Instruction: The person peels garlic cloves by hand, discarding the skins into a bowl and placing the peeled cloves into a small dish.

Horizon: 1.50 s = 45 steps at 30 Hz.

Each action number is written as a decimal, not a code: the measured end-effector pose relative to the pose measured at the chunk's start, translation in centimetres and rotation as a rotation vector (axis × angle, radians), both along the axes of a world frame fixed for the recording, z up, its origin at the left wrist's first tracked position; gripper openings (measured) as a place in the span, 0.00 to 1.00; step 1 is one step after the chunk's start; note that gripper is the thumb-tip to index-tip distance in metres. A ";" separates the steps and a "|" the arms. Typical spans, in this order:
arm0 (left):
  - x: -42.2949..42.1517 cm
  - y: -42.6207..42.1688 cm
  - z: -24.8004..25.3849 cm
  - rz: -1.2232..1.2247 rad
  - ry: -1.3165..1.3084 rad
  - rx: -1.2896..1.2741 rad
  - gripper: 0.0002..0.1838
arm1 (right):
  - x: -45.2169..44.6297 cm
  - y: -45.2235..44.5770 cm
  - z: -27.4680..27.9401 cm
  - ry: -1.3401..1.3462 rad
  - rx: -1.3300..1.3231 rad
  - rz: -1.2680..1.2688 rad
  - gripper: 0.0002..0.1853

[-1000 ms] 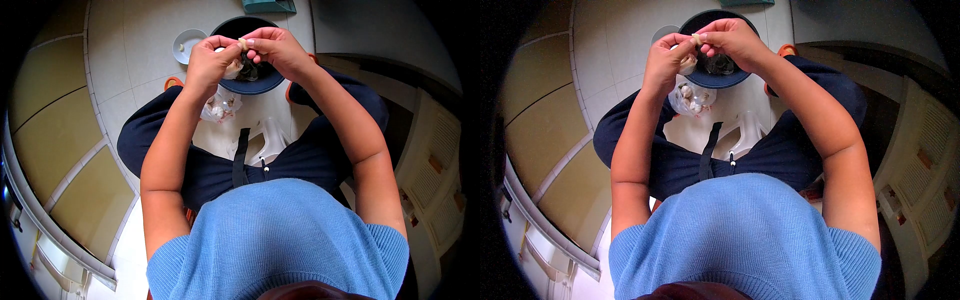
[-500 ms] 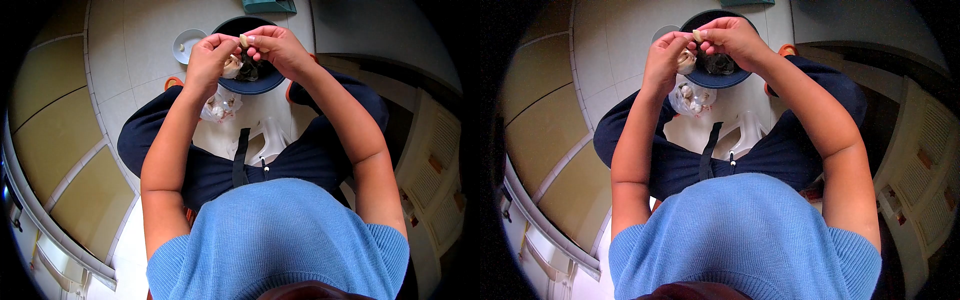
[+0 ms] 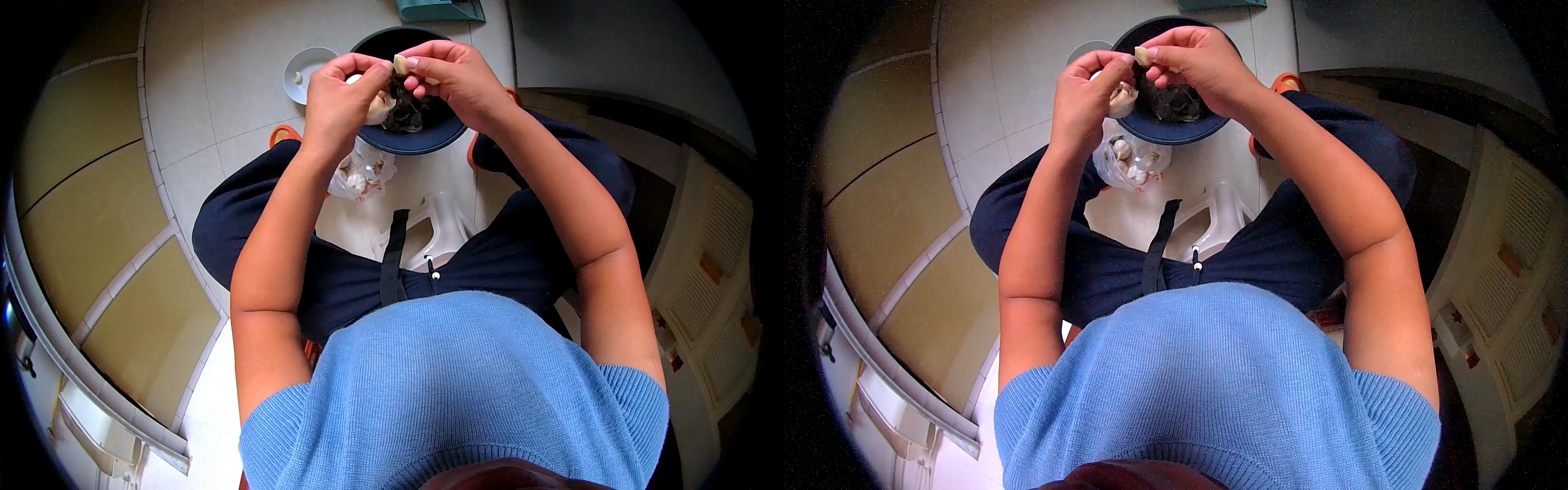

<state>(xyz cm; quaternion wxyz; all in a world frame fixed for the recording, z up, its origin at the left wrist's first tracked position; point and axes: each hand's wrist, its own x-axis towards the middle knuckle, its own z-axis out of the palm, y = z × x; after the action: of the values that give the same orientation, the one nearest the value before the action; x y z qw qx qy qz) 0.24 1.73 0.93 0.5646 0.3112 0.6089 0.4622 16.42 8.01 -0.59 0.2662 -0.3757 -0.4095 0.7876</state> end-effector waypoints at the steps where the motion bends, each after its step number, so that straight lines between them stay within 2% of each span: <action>1: 0.0 0.0 0.1 -0.012 0.042 0.034 0.10 | 0.0 0.0 -0.1 0.009 -0.010 -0.008 0.09; 6: 0.3 -0.1 -0.1 -0.030 0.153 0.078 0.10 | -0.1 0.0 -0.4 0.007 -0.003 -0.012 0.10; 20: 0.4 -0.1 0.0 0.002 0.006 0.041 0.07 | 0.2 0.3 0.1 0.174 -0.199 0.074 0.12; 23: 0.3 -0.1 0.2 -0.037 0.015 0.028 0.07 | 0.1 0.1 -0.1 0.072 -0.114 0.097 0.13; 33: 0.2 0.0 0.2 0.035 -0.096 0.066 0.07 | 0.0 0.2 -0.1 0.138 -0.166 0.095 0.14; 39: -0.4 0.1 -0.6 0.024 0.123 0.041 0.09 | 0.1 0.3 0.0 0.163 -0.169 0.090 0.14; 41: -0.1 0.1 -1.1 0.012 0.243 0.110 0.08 | 0.1 0.3 0.3 0.143 -0.183 0.079 0.14; 45: 0.3 -0.1 -1.7 -0.068 0.256 0.171 0.07 | 0.1 0.4 0.4 0.097 -0.125 0.043 0.15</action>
<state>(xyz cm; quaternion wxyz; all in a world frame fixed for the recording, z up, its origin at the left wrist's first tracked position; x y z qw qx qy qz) 0.53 1.63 -0.72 0.4694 0.4349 0.6234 0.4494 16.55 8.38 -0.22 0.2449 -0.3442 -0.3543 0.8343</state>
